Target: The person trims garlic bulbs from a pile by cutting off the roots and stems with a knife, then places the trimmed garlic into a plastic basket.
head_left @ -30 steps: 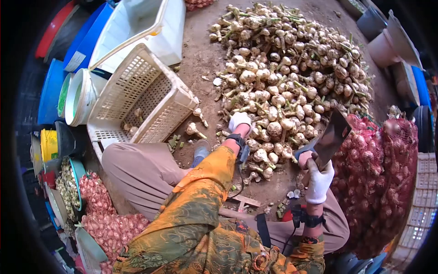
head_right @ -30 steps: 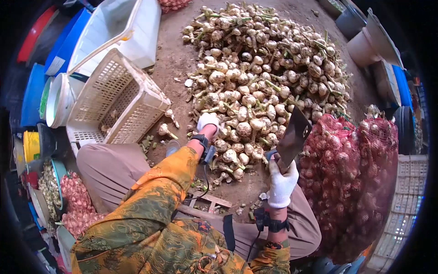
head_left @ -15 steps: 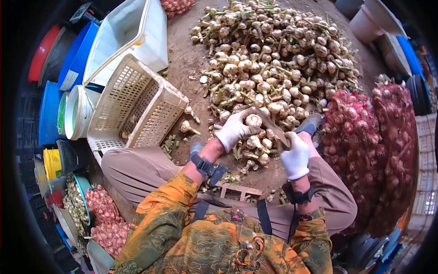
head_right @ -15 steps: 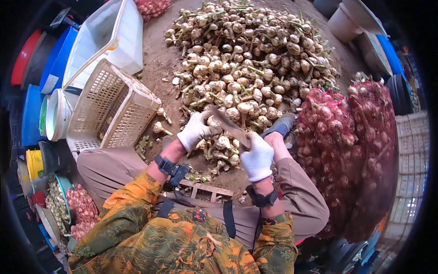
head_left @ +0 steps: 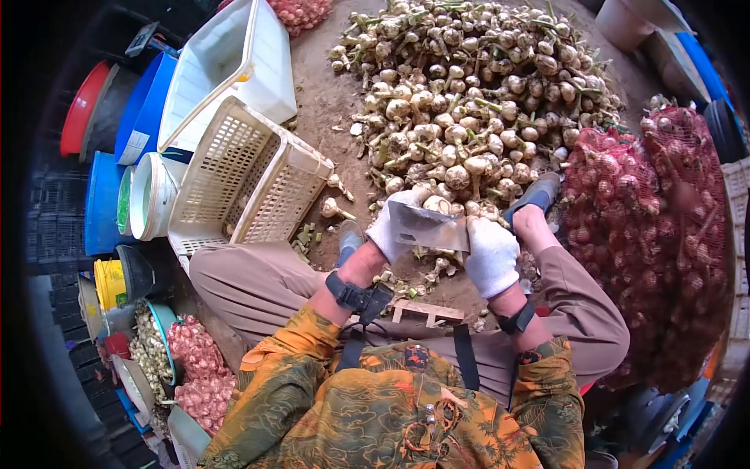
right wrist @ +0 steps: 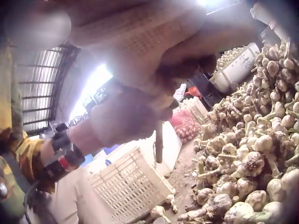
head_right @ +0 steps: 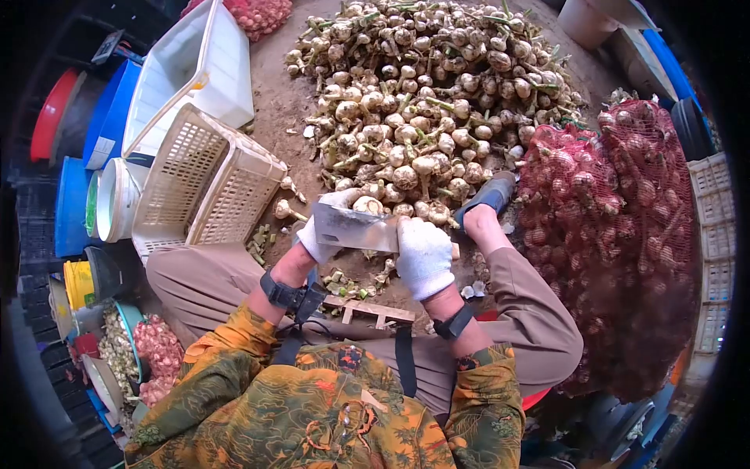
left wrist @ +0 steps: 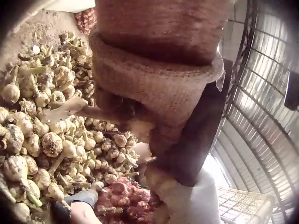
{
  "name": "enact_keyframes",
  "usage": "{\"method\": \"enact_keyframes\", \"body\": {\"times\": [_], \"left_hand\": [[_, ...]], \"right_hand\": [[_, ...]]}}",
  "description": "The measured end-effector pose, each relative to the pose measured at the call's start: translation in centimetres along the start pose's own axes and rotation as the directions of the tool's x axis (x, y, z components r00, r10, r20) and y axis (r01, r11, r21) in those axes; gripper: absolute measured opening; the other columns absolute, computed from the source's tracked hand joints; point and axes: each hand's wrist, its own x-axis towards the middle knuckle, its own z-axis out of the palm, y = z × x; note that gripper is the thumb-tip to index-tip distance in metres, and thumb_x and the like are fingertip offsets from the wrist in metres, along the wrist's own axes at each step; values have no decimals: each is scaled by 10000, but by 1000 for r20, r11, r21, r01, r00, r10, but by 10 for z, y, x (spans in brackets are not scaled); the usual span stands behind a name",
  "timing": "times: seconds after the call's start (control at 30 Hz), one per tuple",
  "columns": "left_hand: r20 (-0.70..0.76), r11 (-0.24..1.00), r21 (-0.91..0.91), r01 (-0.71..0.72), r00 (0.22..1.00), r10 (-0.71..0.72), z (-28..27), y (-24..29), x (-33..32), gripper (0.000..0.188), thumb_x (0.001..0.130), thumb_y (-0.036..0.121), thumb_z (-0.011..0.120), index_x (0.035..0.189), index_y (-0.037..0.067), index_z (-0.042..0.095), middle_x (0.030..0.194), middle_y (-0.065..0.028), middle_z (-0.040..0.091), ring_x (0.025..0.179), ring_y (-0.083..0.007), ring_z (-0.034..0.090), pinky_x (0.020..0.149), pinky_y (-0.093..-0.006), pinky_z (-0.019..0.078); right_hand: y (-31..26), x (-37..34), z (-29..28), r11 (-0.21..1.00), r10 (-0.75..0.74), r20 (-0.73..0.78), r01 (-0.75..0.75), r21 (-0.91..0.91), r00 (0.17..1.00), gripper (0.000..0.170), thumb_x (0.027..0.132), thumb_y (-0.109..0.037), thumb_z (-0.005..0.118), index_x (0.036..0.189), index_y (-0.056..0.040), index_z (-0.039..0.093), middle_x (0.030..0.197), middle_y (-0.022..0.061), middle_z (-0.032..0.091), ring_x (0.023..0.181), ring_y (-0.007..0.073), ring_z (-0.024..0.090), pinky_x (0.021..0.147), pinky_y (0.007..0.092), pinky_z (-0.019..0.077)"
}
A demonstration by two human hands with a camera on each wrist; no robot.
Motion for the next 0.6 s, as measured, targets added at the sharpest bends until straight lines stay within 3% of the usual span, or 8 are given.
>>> {"method": "enact_keyframes", "body": {"times": [0.07, 0.1, 0.13, 0.2, 0.33, 0.43, 0.5, 0.6], "left_hand": [[-80, 982, -138, 130, 987, -142, 6, -3, 0, 300, 738, 117, 728, 1016, 36, 652, 929, -99, 675, 815, -189, 648, 740, -312, 508], [93, 938, 179, 298, 944, -318, 0, -14, -1, 364, 722, 185, 760, 1024, 18, 646, 936, -107, 680, 800, -157, 640, 730, -294, 506], [9, 899, -50, 436, 900, -436, -8, 26, 2, 448, 692, 250, 793, 1029, 0, 638, 937, -115, 680, 800, -161, 640, 725, -300, 512], [-58, 925, 13, 379, 924, -377, -13, 55, -2, 468, 639, 293, 800, 994, 31, 645, 876, -146, 667, 805, -237, 658, 721, -326, 517], [-116, 934, 94, 344, 936, -333, -19, 28, 7, 475, 635, 217, 793, 1025, 2, 629, 946, -107, 647, 842, -222, 641, 749, -300, 513], [8, 514, -795, 323, 852, -523, -17, 17, 7, 442, 716, 112, 744, 1116, 28, 575, 938, -36, 613, 830, -117, 609, 772, -276, 516], [115, 178, -957, 231, 861, -496, -15, 11, 6, 328, 756, 67, 698, 1057, 31, 572, 874, -32, 624, 812, -121, 616, 754, -274, 528], [93, 225, -939, 260, 821, -563, 0, -8, 1, 307, 791, 70, 656, 1073, 15, 547, 850, -46, 617, 789, -159, 623, 834, -363, 544]], "right_hand": [[4, 0, 9, 998, -10, 8, 10, 60, 1000, 265, 641, -28, 585, 906, -32, 596, 747, 116, 581, 695, 298, 605, 578, 402, 482], [11, -2, 12, 998, 60, 5, -60, 28, 998, 176, 704, -33, 601, 878, -54, 600, 765, 138, 612, 721, 323, 621, 633, 411, 494], [23, -3, 16, 991, 131, 42, -132, 22, 990, 160, 726, -38, 597, 884, -59, 608, 760, 155, 627, 730, 331, 632, 637, 411, 499], [54, 1, 19, 909, 416, 236, -393, -139, 878, 133, 770, -77, 613, 901, -54, 618, 743, 164, 642, 723, 348, 635, 628, 426, 495], [48, 12, 14, 918, 394, 70, -390, -66, 916, 124, 798, -107, 640, 897, -35, 624, 700, 140, 646, 651, 304, 641, 589, 394, 487], [26, 16, 7, 756, 413, 99, -401, 517, 905, 148, 778, -135, 690, 860, -22, 638, 729, 138, 652, 667, 262, 654, 619, 346, 501], [20, 14, 10, 702, 413, 168, -431, 567, 895, 137, 769, -122, 686, 841, -16, 637, 707, 132, 639, 646, 226, 635, 603, 334, 490], [12, 11, 14, 694, 384, 210, -431, 576, 899, 144, 757, -124, 694, 844, -23, 640, 714, 138, 639, 643, 240, 633, 597, 338, 484]]}}
